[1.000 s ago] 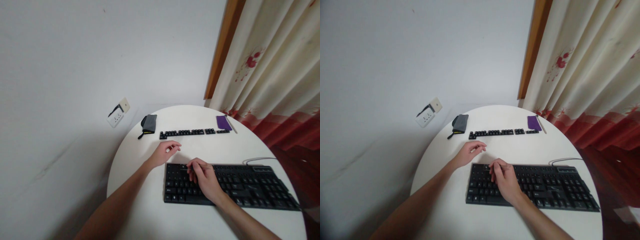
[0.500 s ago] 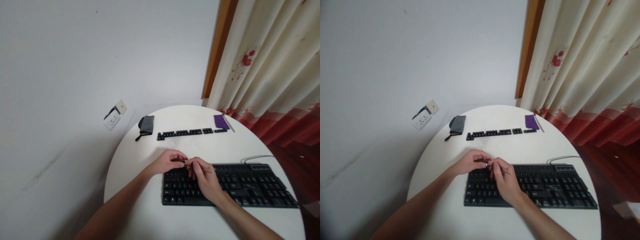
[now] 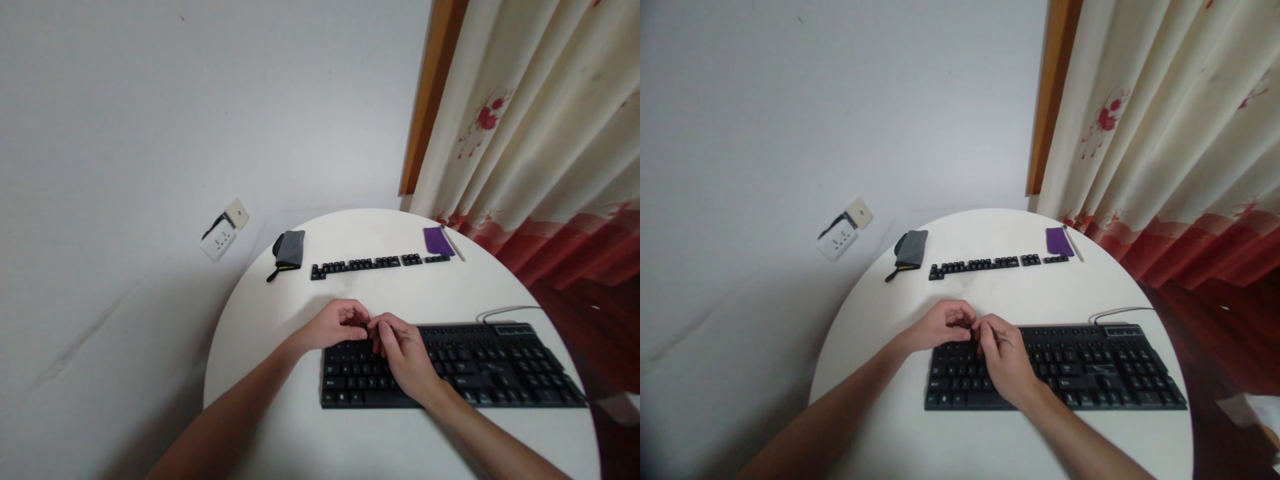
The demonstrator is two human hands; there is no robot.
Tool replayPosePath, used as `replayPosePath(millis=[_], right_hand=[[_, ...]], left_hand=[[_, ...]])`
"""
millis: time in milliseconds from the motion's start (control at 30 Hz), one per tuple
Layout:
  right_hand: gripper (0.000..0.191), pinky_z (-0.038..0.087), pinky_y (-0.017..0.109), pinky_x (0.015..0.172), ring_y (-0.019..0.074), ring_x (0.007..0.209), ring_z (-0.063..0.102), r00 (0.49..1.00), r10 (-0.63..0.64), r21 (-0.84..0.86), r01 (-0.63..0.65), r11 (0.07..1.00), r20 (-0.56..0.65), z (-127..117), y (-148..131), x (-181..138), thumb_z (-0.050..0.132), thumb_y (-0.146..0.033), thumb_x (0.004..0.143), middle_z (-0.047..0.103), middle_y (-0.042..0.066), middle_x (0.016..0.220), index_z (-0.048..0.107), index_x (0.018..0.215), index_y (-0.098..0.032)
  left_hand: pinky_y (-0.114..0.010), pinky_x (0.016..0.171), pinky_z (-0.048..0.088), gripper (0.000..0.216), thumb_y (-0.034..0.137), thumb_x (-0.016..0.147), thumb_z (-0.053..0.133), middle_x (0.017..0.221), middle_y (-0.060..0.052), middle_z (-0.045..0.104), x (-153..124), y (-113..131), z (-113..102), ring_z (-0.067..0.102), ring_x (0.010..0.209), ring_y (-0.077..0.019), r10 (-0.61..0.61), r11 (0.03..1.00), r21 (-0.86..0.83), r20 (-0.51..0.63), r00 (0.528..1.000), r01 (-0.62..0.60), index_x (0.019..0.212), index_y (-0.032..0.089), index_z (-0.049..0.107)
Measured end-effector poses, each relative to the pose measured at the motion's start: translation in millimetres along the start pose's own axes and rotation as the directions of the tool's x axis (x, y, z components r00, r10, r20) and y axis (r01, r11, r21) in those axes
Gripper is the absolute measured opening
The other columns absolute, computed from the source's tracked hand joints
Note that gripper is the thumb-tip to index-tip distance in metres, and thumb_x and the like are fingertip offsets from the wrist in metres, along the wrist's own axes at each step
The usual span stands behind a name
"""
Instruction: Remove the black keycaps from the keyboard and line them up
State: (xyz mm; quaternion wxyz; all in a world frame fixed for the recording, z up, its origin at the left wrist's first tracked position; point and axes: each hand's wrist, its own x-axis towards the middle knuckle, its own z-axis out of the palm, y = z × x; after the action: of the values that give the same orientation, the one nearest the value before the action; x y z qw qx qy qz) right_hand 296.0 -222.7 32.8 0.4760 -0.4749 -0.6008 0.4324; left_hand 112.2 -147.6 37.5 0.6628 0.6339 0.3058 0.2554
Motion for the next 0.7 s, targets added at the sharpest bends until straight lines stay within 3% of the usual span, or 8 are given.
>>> replayPosePath(millis=[100,233,400,567,700], right_hand=[[0.035,0.041,0.023,0.053,0.0135,0.056,0.052,0.998,0.030,0.014,-0.029,0.999,-0.051,-0.2,1.6,2.5,0.042,-0.041,0.099,0.057,0.000,0.065,0.066,0.093,-0.016],[0.036,0.040,0.023,0.053,0.0130,0.055,0.050,0.996,0.041,0.000,-0.041,0.999,-0.082,-1.1,1.5,5.6,0.042,-0.042,0.099,0.056,0.000,0.063,0.065,0.092,-0.016],[0.036,0.040,0.023,0.052,0.0132,0.055,0.051,0.990,0.067,0.002,-0.068,0.998,-0.122,-2.8,1.1,7.1,0.042,-0.043,0.099,0.057,0.000,0.063,0.064,0.090,-0.016],[0.035,0.040,0.023,0.052,0.0130,0.056,0.053,0.989,0.084,0.035,-0.080,0.996,-0.118,-2.7,1.4,7.5,0.041,-0.042,0.100,0.060,0.002,0.068,0.063,0.093,-0.015],[0.035,0.040,0.023,0.052,0.0128,0.057,0.053,0.990,0.083,0.048,-0.078,0.996,-0.114,-2.2,1.9,7.3,0.042,-0.042,0.099,0.060,0.002,0.069,0.063,0.092,-0.015]], left_hand=[[-0.031,0.082,0.051,0.030,0.031,0.075,0.080,0.091,-0.007,0.068,1.4,-1.7,0.3,0.065,0.085,-0.0161,0.018,1.000,-0.011,-0.041,0.999,-0.018,0.095,0.013,0.068],[-0.033,0.087,0.054,0.022,0.030,0.077,0.078,0.107,-0.011,0.066,4.0,-5.0,2.1,0.066,0.094,-0.0187,0.138,0.990,-0.003,-0.097,0.986,-0.138,0.090,0.013,0.073],[-0.034,0.084,0.057,0.024,0.031,0.080,0.075,0.099,-0.009,0.070,7.0,-9.6,-2.1,0.069,0.087,-0.0187,0.142,0.989,0.061,-0.202,0.969,-0.132,0.097,0.015,0.073],[-0.032,0.081,0.057,0.021,0.031,0.081,0.072,0.091,-0.008,0.075,12.4,-14.3,-25.6,0.070,0.084,-0.0196,0.209,0.965,0.242,-0.462,0.862,-0.104,0.094,0.014,0.073],[-0.032,0.080,0.059,0.024,0.032,0.077,0.074,0.099,-0.008,0.073,16.7,-23.0,-49.4,0.070,0.083,-0.0182,0.373,0.895,0.428,-0.556,0.743,-0.129,0.095,0.015,0.073]])
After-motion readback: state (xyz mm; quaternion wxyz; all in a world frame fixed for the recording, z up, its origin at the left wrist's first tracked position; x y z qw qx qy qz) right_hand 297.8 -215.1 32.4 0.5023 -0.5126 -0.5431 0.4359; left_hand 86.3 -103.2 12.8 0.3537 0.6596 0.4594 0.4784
